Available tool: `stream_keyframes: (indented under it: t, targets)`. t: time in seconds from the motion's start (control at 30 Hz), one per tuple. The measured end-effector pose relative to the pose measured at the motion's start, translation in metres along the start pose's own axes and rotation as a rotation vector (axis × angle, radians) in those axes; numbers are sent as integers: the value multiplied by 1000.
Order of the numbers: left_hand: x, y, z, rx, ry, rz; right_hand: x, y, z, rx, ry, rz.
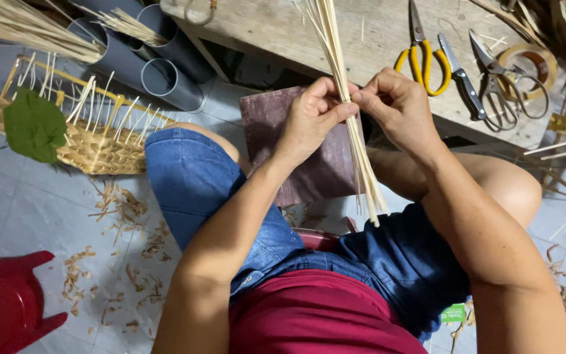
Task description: The person sits on a low stool and sorts thin bamboo sticks, aligning them into a bundle. They use scissors to trim the ends of the sticks, then gather the trimmed sticks and secure the bundle with a band, setting finished bundles on the workbench.
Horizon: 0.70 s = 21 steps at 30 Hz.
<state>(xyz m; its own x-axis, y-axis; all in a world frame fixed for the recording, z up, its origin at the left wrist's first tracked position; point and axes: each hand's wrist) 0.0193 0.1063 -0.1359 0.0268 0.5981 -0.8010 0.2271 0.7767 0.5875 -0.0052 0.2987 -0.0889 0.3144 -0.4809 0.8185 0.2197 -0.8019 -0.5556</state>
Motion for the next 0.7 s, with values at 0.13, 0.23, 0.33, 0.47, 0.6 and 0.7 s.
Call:
stream_keyframes:
  t: [0.13, 0.23, 0.33, 0.47, 0.6, 0.7]
  targets:
    - [-1, -4, 1, -57, 84, -141, 6, 2, 0, 92, 2, 6]
    - [-8, -9, -1, -162, 226, -367, 14, 6, -1, 173, 77, -135]
    - [-14, -8, -4, -183, 197, -141, 20, 18, 0, 275, -19, -238]
    - [-27, -2, 1, -153, 113, 21, 12, 51, 10, 347, 234, -280]
    - [-61, -13, 9, -52, 151, -72, -16, 57, 7, 405, 87, 12]
    - [-101, -31, 19, -33, 237, -218, -33, 57, 5, 394, -25, 225]
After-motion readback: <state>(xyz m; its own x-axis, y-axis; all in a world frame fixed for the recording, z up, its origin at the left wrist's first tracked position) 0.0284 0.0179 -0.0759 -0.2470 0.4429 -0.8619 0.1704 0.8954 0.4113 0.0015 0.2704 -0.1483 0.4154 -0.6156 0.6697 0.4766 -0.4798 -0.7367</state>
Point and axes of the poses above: each hand's wrist, its own z-axis away from the middle knuckle, its own y-axis out of the palm, x = y × z, and after that the axes turned 13 degrees about z, right-handed
